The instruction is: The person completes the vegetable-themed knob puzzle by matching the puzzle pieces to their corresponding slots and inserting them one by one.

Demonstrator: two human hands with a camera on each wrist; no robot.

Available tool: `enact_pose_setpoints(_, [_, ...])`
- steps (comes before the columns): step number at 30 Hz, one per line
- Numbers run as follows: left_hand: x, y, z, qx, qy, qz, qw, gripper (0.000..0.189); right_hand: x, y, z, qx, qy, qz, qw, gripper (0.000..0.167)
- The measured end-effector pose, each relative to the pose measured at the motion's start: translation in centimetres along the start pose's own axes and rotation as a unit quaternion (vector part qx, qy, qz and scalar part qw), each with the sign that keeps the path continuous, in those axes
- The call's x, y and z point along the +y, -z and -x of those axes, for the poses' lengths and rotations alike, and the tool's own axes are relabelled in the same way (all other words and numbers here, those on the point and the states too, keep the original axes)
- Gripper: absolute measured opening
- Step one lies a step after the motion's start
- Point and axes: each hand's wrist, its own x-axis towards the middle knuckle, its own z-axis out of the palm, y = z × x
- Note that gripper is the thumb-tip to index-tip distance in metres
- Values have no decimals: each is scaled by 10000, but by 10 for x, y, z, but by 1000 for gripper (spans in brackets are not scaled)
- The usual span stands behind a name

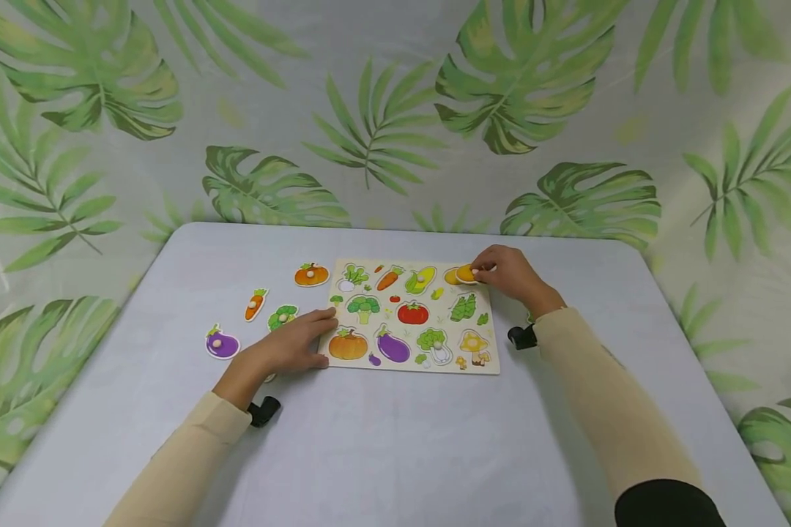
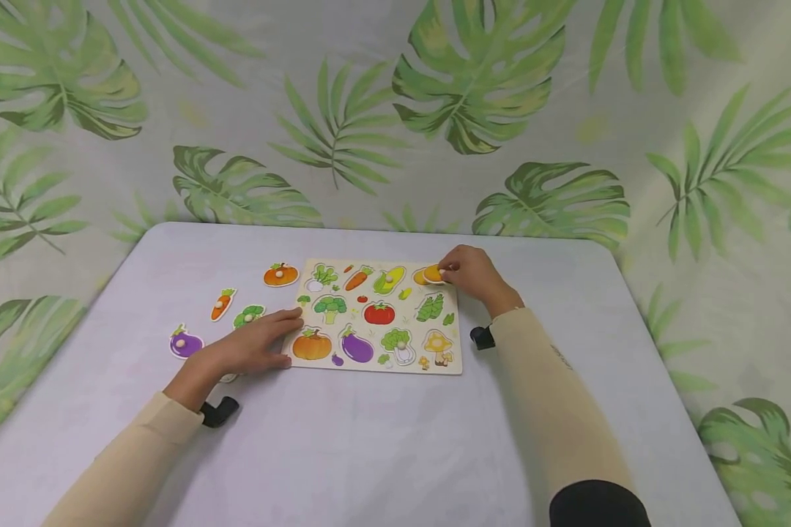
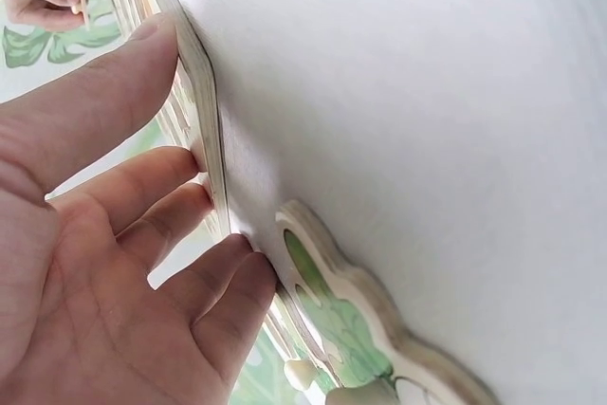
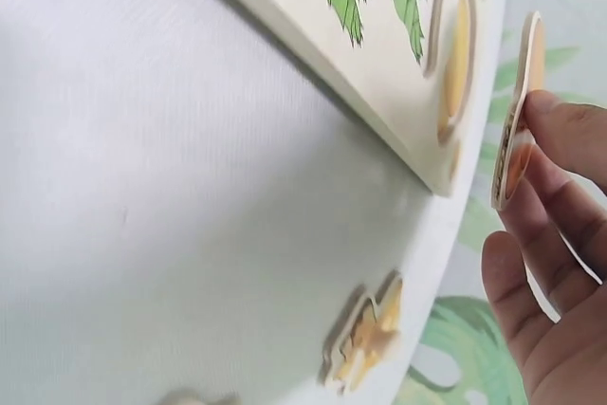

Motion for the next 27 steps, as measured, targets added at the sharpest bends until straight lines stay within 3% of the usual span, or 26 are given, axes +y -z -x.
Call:
enact_pose_setpoints(7, [-1, 0, 0, 25, -54, 4, 10000, 71, 0, -14, -11, -42, -427, -290, 9987, 25])
enact_pose_setpoints(27, [-4, -3, -1, 32, -16, -12, 10000, 72, -5, -33, -17, -30, -578, -370, 9976, 26])
